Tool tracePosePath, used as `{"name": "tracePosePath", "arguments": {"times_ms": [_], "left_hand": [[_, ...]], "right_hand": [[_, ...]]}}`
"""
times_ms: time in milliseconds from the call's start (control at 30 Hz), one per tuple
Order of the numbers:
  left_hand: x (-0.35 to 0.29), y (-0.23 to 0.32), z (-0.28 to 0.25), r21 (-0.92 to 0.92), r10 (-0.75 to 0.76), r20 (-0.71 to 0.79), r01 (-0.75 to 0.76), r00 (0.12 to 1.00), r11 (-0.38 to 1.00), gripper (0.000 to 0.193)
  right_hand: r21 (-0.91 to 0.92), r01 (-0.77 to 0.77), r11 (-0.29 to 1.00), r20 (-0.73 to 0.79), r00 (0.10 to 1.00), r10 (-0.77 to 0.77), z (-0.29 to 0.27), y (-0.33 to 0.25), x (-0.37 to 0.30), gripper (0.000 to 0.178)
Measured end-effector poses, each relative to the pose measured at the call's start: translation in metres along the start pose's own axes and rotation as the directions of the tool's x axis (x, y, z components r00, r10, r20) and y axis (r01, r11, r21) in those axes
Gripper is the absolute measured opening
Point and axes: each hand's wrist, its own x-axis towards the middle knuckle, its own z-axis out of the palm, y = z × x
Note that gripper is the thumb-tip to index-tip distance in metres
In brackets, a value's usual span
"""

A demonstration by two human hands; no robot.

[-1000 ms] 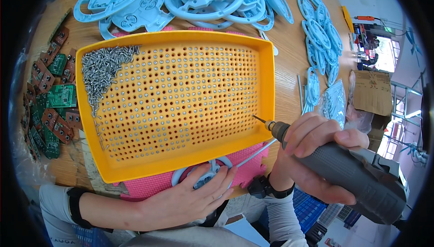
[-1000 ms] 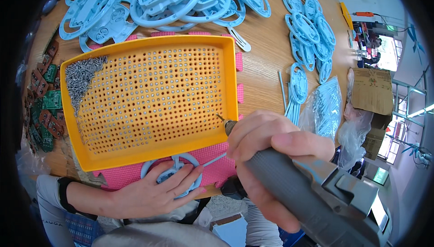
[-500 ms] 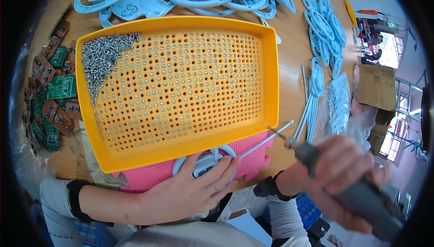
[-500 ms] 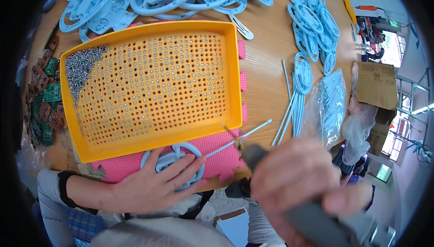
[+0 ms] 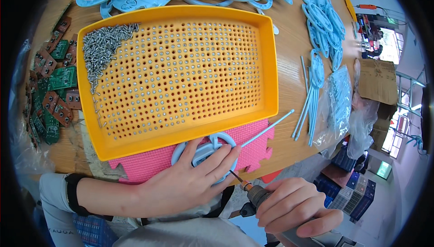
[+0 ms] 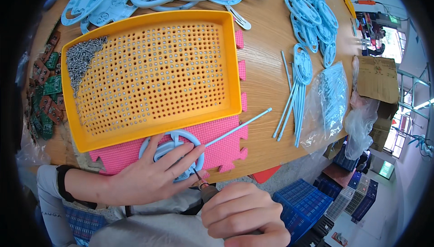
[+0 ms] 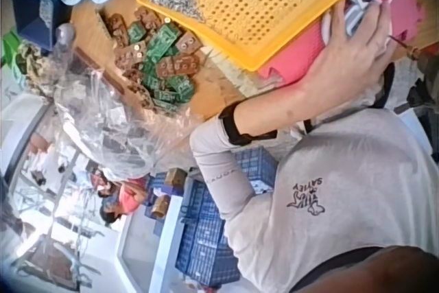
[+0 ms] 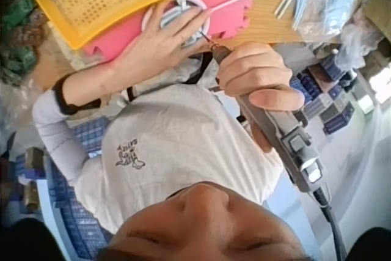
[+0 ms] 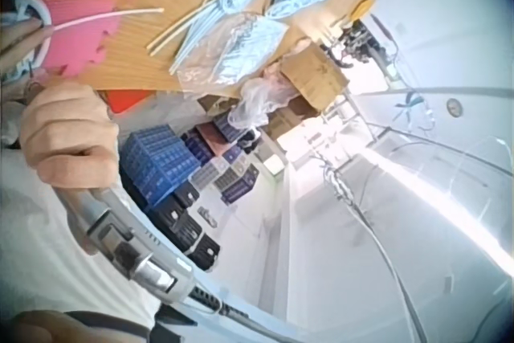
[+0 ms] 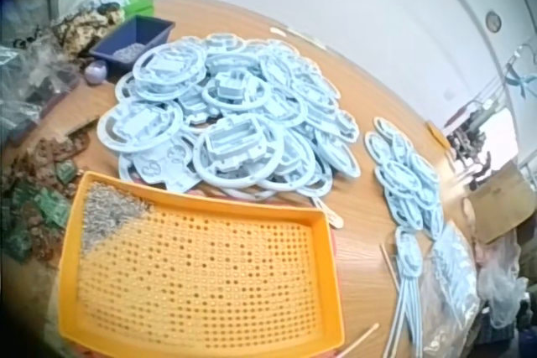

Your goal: The person uses a handheld electric screwdriver to fasten screws into light blue plastic circular frames containing small circuit boards. The person repeatedly picks up a frame, aligns it on a pink mat, and drives screws into the frame using the tool. The workspace is cluttered with piles of plastic frames, circuit boards, and a yellow tray of screws.

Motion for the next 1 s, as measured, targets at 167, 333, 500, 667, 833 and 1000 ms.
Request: {"name": "tracePosePath", "arguments": {"times_ms": [167,333,500,667,833,1000], "left_hand": [[0.0,-0.001,0.0,0.009,0.01,-0.005,-0.01,1.0,1.0,0.036],[0.0,-0.001,-0.003,0.034,0.014,0.029,-0.014,1.0,0.999,0.038],[0.002,0.0,-0.003,0.09,0.019,0.04,-0.023,0.999,0.996,0.04],[0.002,-0.001,-0.004,0.053,0.013,0.037,-0.015,0.999,0.998,0.04],[0.001,0.002,-0.001,0.079,-0.013,0.017,0.011,1.0,0.997,0.039],[0.002,-0.001,-0.002,0.049,0.018,0.011,-0.019,1.0,0.999,0.039]], "right_hand": [[-0.099,-0.179,0.979,0.053,0.981,0.185,-0.004,-0.017,-0.007,0.024],[-0.051,-0.099,0.994,0.041,0.994,0.101,0.002,-0.004,-0.003,0.035],[-0.104,-0.084,0.991,-0.048,0.996,0.079,0.02,-0.001,0.002,0.032],[0.039,-0.112,0.993,0.12,0.987,0.107,0.0,0.006,-0.008,0.011],[0.236,-0.174,0.956,0.308,0.947,0.097,-0.015,0.015,0.009,0.013],[0.138,-0.002,0.99,0.219,0.975,-0.029,-0.018,0.005,0.027,0.036]]}}
